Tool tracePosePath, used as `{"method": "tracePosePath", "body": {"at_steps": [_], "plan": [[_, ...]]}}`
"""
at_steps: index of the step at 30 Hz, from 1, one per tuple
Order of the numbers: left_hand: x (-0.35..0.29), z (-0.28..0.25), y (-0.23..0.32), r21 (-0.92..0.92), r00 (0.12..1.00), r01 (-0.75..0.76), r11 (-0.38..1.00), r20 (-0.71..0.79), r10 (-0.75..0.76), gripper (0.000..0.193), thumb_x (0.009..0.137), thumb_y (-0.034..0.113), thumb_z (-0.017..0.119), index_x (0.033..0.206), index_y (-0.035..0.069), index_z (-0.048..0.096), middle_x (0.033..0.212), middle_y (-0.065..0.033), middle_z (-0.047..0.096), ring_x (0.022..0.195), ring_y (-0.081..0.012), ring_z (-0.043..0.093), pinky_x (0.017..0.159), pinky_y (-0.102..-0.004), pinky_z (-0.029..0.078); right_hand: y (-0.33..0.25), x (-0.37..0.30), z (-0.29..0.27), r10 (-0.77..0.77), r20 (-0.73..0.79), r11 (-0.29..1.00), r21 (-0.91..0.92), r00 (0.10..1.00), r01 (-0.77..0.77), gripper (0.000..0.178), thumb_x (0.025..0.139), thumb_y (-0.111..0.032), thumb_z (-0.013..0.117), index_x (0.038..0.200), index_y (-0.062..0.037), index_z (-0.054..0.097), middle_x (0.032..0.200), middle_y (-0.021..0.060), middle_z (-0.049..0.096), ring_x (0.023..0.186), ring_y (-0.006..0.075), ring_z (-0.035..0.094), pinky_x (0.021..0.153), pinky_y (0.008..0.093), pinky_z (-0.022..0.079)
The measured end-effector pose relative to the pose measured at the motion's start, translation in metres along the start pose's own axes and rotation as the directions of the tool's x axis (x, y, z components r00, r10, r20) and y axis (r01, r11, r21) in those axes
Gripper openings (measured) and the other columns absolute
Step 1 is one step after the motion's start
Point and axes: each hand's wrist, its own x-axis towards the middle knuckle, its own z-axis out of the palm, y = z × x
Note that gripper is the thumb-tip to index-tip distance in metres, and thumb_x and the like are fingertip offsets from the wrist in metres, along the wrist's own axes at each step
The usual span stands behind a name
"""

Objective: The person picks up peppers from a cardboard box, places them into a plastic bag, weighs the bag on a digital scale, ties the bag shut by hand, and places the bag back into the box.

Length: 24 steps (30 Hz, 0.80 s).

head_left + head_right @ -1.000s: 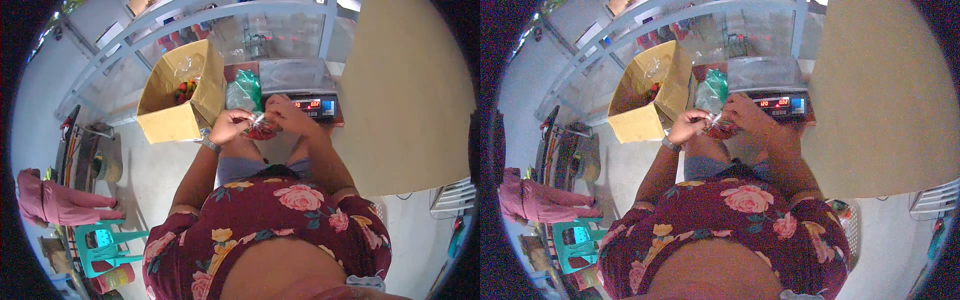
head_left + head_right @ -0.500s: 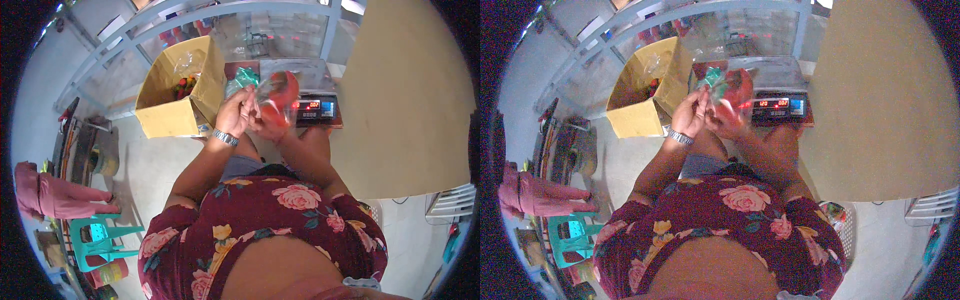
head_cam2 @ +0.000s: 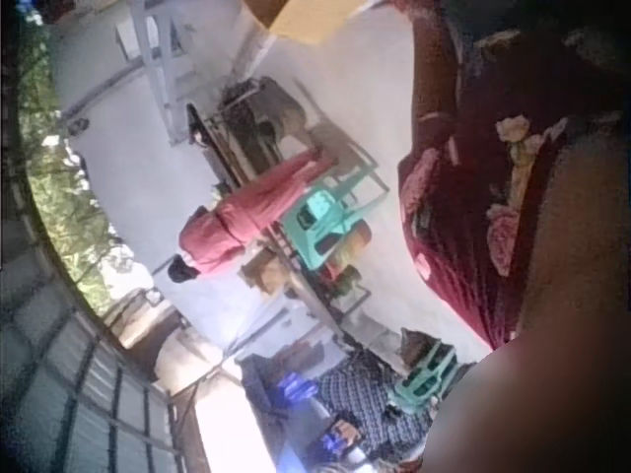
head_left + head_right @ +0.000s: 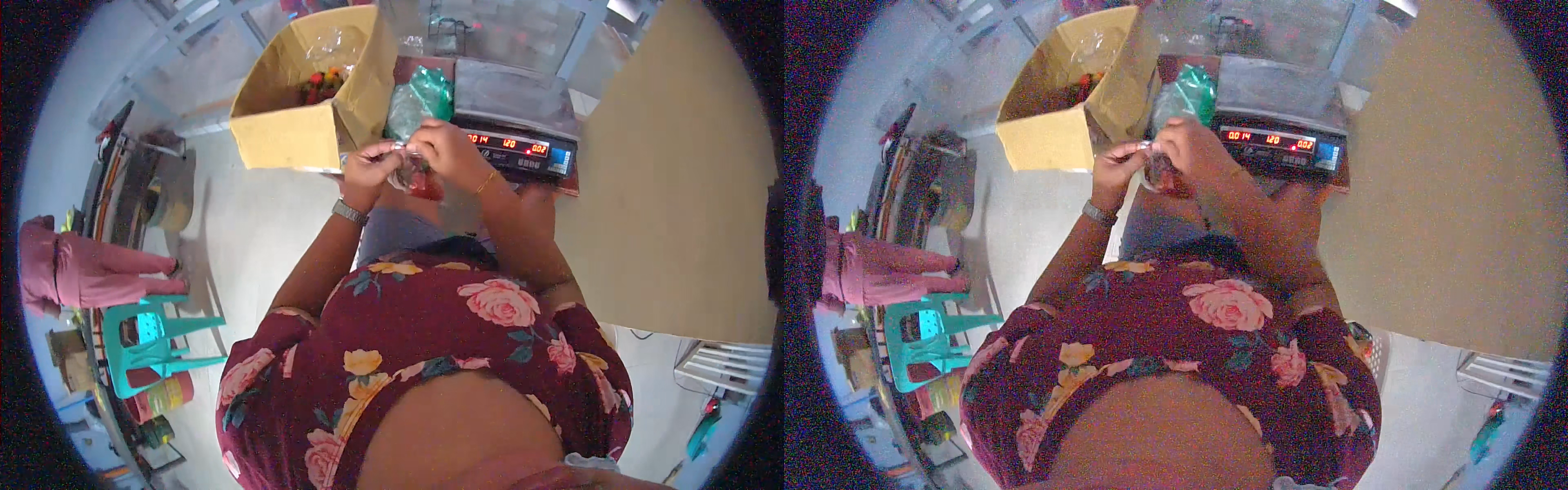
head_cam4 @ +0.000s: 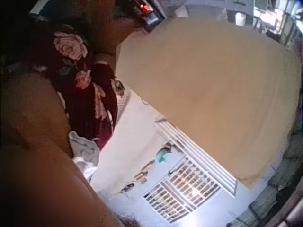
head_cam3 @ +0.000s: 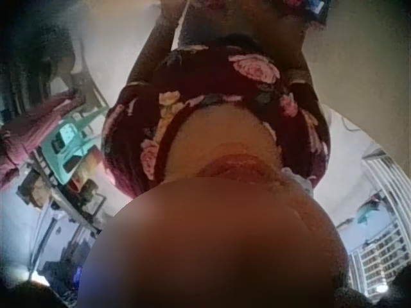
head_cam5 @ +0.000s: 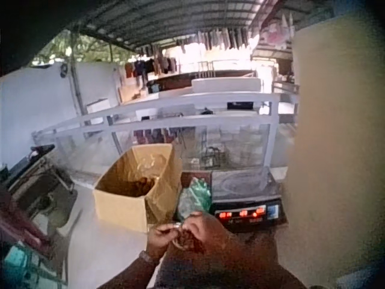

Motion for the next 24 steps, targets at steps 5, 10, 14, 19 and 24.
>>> {"method": "tracePosePath", "body": {"at_steps": [5,10,14,19,24], "plan": [[-0.017,-0.005,-0.001,0.387,0.989,-0.123,0.914,-0.024,0.143,0.013,0.068,0.010,0.065,0.079,0.002,0.065,0.084,-0.0074,0.064,0.078,-0.0167,0.060,0.079,-0.0282,0.044,0.017,-0.006,0.030,0.242,0.226,0.894,0.325,0.944,-0.307,0.021,0.081,-0.018,0.057,0.080,0.0033,0.061,0.062,0.0132,0.059,0.056,0.0106,0.054,0.054,0.0286,0.043],[-0.024,-0.006,-0.020,0.706,0.933,-0.275,0.652,0.033,0.358,0.022,0.066,0.018,0.065,0.082,0.003,0.065,0.085,-0.0134,0.063,0.074,-0.0270,0.061,0.073,-0.0332,0.048,0.017,-0.012,0.056,0.424,0.154,0.867,0.216,0.892,-0.449,0.022,0.079,-0.021,0.059,0.082,0.0000,0.064,0.068,0.0147,0.061,0.064,0.0181,0.057,0.060,0.0309,0.045],[-0.030,-0.005,-0.007,0.172,0.974,0.206,0.963,-0.134,-0.185,0.024,0.075,0.018,0.058,0.093,0.004,0.061,0.074,-0.0081,0.062,0.066,-0.0217,0.060,0.063,-0.0334,0.048,-0.022,-0.012,0.062,0.649,0.178,0.567,0.535,0.740,-0.626,0.021,0.078,-0.023,0.059,0.087,-0.0049,0.066,0.083,0.0162,0.062,0.080,0.0322,0.059,0.073,0.0369,0.045],[-0.036,0.000,0.022,-0.431,0.873,0.409,0.805,-0.073,-0.483,0.030,0.081,0.018,0.053,0.107,0.004,0.054,0.071,-0.0033,0.058,0.064,-0.0150,0.057,0.054,-0.0291,0.044,-0.025,-0.018,0.082,0.505,-0.079,0.851,0.212,0.860,-0.480,0.021,0.077,-0.021,0.059,0.091,-0.0062,0.064,0.091,0.0146,0.060,0.087,0.0320,0.055,0.079,0.0391,0.044],[-0.040,-0.003,0.030,-0.634,0.879,0.379,0.674,0.019,-0.477,0.026,0.080,0.015,0.052,0.102,0.002,0.056,0.084,-0.0029,0.059,0.069,-0.0132,0.055,0.060,-0.0266,0.044,-0.018,-0.015,0.087,0.384,-0.112,0.922,0.103,0.917,-0.374,0.021,0.074,-0.019,0.060,0.092,-0.0065,0.062,0.090,0.0143,0.059,0.090,0.0324,0.054,0.078,0.0402,0.043]]}}
